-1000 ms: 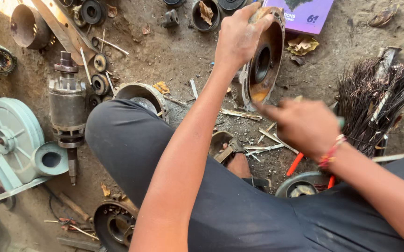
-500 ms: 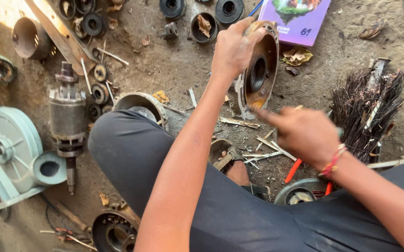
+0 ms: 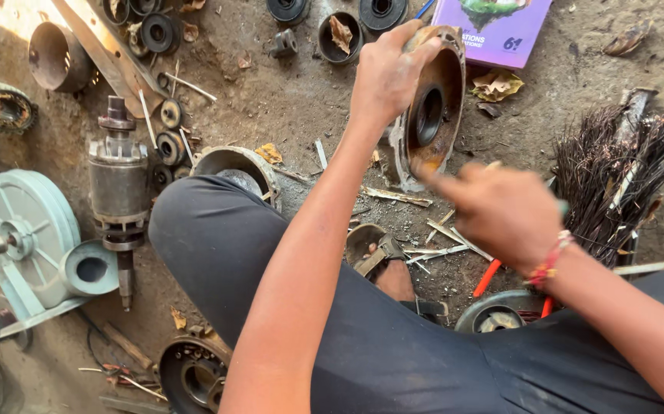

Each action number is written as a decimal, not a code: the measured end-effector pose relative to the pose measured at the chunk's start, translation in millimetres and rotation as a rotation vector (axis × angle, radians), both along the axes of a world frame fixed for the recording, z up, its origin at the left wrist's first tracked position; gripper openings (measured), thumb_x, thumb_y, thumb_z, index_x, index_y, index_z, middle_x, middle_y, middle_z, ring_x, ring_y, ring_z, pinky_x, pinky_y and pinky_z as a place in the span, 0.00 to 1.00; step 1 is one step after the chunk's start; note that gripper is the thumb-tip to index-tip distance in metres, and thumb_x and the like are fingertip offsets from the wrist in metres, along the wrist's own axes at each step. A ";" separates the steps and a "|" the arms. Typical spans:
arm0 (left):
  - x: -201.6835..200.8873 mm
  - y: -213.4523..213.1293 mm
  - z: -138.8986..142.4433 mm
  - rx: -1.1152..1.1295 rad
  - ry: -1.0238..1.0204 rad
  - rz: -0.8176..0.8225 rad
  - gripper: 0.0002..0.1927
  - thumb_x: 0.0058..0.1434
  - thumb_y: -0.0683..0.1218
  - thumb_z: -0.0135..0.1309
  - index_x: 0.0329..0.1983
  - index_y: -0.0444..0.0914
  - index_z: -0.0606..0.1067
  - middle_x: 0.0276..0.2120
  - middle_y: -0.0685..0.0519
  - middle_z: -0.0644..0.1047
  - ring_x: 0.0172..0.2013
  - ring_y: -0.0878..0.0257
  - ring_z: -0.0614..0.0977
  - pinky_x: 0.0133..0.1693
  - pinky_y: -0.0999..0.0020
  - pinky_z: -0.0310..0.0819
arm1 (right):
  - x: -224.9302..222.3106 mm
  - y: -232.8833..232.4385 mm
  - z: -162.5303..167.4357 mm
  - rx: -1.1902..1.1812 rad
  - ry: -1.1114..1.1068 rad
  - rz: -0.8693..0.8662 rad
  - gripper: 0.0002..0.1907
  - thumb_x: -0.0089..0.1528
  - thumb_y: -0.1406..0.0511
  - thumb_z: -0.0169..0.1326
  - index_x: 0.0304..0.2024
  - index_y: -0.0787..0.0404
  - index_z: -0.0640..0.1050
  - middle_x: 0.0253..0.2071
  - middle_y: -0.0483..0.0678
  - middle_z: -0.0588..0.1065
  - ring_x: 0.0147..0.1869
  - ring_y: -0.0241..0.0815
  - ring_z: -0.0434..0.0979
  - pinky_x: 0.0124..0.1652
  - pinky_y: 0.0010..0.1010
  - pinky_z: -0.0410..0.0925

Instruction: The person sits on the ground and uses a metal rod to scrape and clean the inside of a motor housing. They repeatedly insert the rod into the housing, rotate it, and scrape the inner surfaces while holding the housing steady with the other hand.

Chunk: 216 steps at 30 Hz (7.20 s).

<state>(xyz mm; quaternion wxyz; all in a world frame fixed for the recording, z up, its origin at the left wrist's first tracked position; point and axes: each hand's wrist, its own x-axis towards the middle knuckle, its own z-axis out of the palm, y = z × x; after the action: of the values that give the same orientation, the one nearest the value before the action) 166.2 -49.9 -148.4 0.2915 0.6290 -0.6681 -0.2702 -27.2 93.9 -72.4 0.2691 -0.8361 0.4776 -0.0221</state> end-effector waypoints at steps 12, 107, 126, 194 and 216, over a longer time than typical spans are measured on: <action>-4.8 3.5 9.9 0.067 -0.005 0.007 0.28 0.62 0.58 0.58 0.58 0.36 0.77 0.43 0.38 0.83 0.40 0.51 0.88 0.45 0.63 0.80 | 2.9 3.7 -1.7 -0.013 0.051 0.129 0.30 0.58 0.68 0.50 0.63 0.37 0.74 0.28 0.51 0.76 0.28 0.48 0.80 0.24 0.40 0.72; -24.8 1.6 16.9 0.246 0.097 0.036 0.23 0.67 0.57 0.45 0.56 0.42 0.79 0.42 0.40 0.85 0.42 0.50 0.89 0.46 0.62 0.80 | -10.8 -31.9 6.6 -0.037 -0.374 -0.217 0.32 0.53 0.76 0.49 0.58 0.48 0.81 0.43 0.54 0.82 0.32 0.52 0.82 0.36 0.41 0.74; -25.0 4.3 13.7 0.136 0.079 0.034 0.22 0.68 0.57 0.46 0.54 0.41 0.81 0.44 0.38 0.83 0.46 0.46 0.86 0.48 0.62 0.79 | -9.1 -6.2 -8.5 0.010 -0.419 -0.334 0.30 0.59 0.73 0.50 0.62 0.45 0.79 0.30 0.58 0.77 0.30 0.55 0.77 0.34 0.47 0.72; -24.7 1.4 29.2 0.225 0.098 0.273 0.23 0.67 0.58 0.46 0.52 0.40 0.81 0.42 0.40 0.83 0.45 0.45 0.85 0.46 0.59 0.77 | 25.8 -15.7 -18.1 0.073 -0.603 -0.303 0.31 0.61 0.74 0.46 0.68 0.69 0.65 0.32 0.64 0.75 0.35 0.64 0.77 0.37 0.52 0.69; -34.3 9.5 36.3 0.263 0.021 0.310 0.23 0.65 0.59 0.42 0.53 0.48 0.81 0.42 0.39 0.82 0.44 0.39 0.83 0.47 0.51 0.76 | 23.1 -35.4 -7.5 -0.031 -0.433 -0.342 0.31 0.58 0.70 0.51 0.65 0.69 0.69 0.28 0.64 0.75 0.31 0.62 0.77 0.36 0.52 0.70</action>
<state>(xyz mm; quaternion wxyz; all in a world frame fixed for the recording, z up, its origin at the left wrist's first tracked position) 131.9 -40.4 -112.1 0.2518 0.7542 -0.5192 -0.3134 -4.1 58.4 -79.9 0.3443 -0.7233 0.5427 -0.2526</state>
